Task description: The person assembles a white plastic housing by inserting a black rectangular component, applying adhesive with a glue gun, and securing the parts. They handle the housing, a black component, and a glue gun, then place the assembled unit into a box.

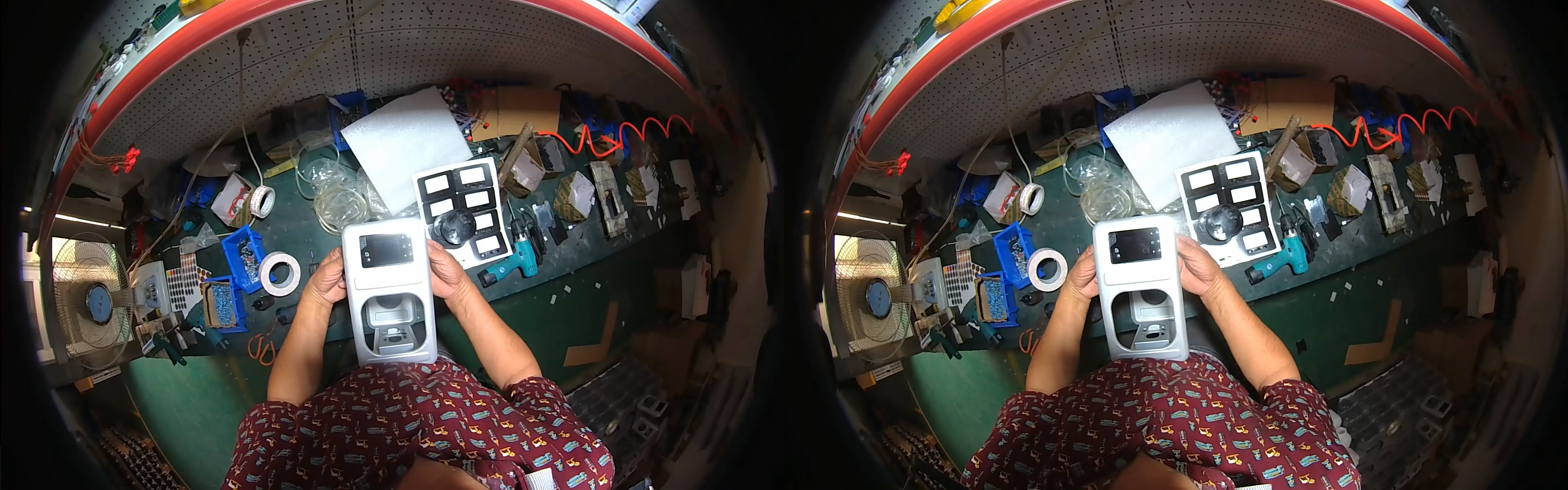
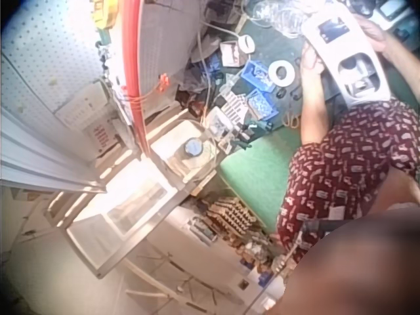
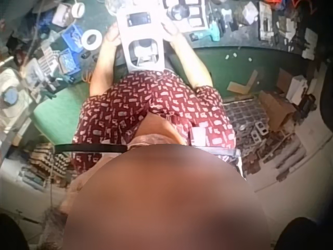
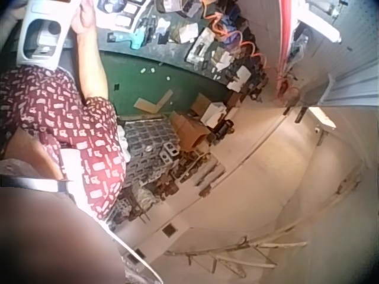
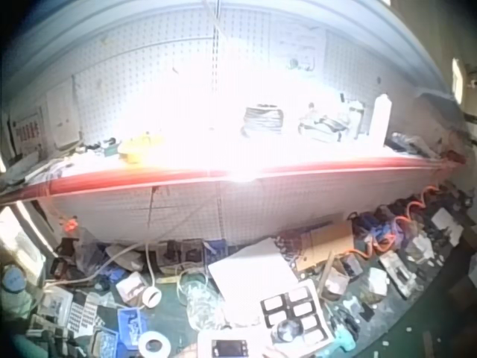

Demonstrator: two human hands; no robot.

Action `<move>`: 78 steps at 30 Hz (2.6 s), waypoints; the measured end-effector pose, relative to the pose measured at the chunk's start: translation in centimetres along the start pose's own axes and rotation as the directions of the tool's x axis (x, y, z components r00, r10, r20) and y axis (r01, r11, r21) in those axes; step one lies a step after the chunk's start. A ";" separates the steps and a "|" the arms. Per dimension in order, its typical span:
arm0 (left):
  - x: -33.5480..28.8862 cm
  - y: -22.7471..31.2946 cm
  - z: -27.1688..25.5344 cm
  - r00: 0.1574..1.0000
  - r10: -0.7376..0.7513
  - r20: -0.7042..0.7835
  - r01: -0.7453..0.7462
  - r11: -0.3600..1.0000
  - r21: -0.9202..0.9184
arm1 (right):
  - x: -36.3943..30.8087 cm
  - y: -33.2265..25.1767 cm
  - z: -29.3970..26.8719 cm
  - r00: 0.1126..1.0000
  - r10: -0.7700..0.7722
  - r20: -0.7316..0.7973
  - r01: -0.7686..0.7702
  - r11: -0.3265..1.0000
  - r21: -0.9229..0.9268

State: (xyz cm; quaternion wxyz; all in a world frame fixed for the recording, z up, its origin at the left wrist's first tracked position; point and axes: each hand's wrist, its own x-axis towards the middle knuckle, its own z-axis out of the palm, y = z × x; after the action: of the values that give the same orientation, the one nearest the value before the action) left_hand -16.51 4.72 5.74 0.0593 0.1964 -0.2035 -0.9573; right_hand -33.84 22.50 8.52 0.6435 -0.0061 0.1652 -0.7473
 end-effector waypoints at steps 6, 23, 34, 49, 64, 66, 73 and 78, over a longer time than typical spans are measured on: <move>0.1 0.0 -0.3 0.999 0.003 -0.037 -0.003 1.000 0.013 | 0.2 0.1 -0.3 1.000 -0.002 0.010 0.001 1.000 0.012; 0.3 0.4 -0.3 1.000 0.001 0.017 -0.002 1.000 0.025 | 0.3 0.1 -0.8 1.000 0.007 0.002 -0.007 1.000 0.016; 0.4 0.2 -0.9 1.000 -0.006 0.022 0.006 1.000 0.016 | 0.3 0.3 -0.7 1.000 0.022 0.005 -0.022 0.998 0.057; 1.2 0.6 -2.5 0.997 -0.065 -0.030 0.067 0.994 0.081 | 1.2 -0.1 -1.9 0.993 0.058 -0.099 -0.057 0.998 0.019; 6.8 6.2 -3.6 1.000 0.005 0.027 -0.011 0.979 0.205 | 8.1 -6.9 -1.4 0.998 -0.019 -0.060 0.008 0.982 -0.186; 7.0 6.6 -0.6 0.997 0.045 0.063 -0.055 0.982 0.179 | 8.7 -7.8 -2.4 1.000 -0.021 0.022 0.024 0.988 -0.150; 7.1 9.1 0.8 0.998 0.028 0.062 -0.048 0.930 0.364 | 9.3 -10.0 -1.4 0.997 -0.014 0.076 0.027 0.985 -0.172; 7.0 10.1 2.6 0.998 0.066 -0.024 -0.046 0.873 0.486 | 9.5 -9.9 -1.6 0.998 -0.025 0.053 0.034 0.983 -0.180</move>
State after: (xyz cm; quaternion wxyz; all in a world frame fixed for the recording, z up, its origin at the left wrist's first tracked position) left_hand -23.67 -4.83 9.63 0.0399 0.2183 -0.4414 -0.8694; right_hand -45.30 14.88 7.61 0.6333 -0.0858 0.2161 -0.7381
